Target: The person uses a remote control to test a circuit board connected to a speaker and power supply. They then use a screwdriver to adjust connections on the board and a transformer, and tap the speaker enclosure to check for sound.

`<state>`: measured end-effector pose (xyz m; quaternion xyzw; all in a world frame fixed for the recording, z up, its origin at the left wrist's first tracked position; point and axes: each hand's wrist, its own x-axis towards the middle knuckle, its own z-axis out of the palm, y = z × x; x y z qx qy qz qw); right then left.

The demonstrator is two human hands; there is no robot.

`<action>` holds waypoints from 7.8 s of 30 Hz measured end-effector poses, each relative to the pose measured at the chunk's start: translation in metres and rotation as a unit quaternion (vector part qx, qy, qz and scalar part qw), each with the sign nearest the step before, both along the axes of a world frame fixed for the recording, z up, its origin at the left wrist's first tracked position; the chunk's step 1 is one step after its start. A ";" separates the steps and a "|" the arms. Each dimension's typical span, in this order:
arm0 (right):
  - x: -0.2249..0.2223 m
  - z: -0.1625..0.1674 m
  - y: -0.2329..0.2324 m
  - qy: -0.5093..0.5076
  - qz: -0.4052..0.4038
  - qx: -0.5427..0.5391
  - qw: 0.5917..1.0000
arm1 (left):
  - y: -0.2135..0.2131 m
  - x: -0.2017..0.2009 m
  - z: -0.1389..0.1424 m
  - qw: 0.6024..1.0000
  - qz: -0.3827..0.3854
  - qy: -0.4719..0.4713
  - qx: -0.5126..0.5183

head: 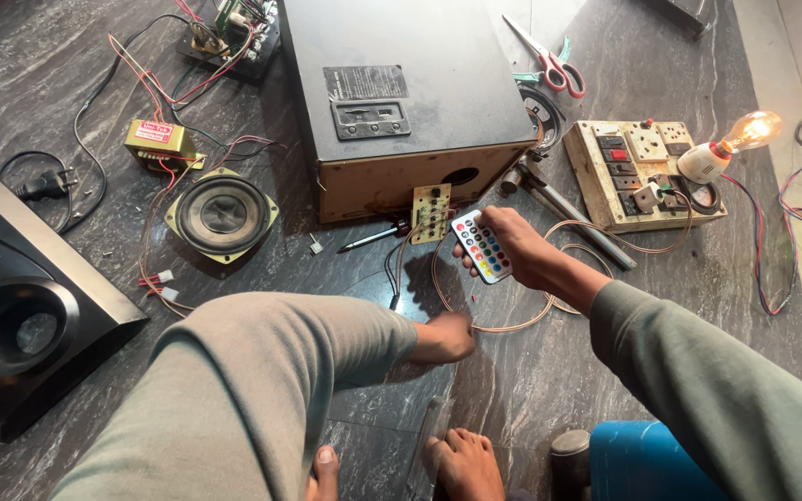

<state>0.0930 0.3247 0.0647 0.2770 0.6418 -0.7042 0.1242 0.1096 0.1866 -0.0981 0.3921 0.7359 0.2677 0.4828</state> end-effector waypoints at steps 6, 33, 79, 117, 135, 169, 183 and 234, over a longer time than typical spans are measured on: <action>-0.001 0.008 -0.002 -0.006 0.013 0.036 0.999 | -0.004 0.000 0.007 0.999 0.015 -0.036 -0.017; -0.003 0.014 -0.003 -0.044 -0.045 -0.059 0.996 | 0.001 0.000 0.002 0.994 0.013 -0.083 -0.066; -0.010 -0.061 0.039 -0.094 -0.264 -0.067 0.957 | -0.014 -0.052 0.089 0.910 0.324 -0.014 0.258; -0.010 -0.053 0.026 -0.171 -0.207 0.014 0.963 | -0.037 -0.049 0.129 0.947 0.208 0.093 0.227; -0.009 -0.003 -0.002 -0.035 -0.056 -0.029 0.997 | -0.026 -0.019 0.108 0.960 0.280 0.000 0.026; -0.006 0.013 -0.008 0.049 0.009 -0.058 0.997 | -0.020 -0.018 0.068 0.959 0.259 -0.114 0.023; -0.008 -0.019 0.001 0.013 0.002 0.051 0.999 | -0.022 -0.019 0.064 0.959 0.258 -0.106 0.039; -0.007 -0.027 0.006 0.039 -0.022 -0.021 0.999 | -0.022 -0.022 0.052 0.961 0.268 -0.069 0.019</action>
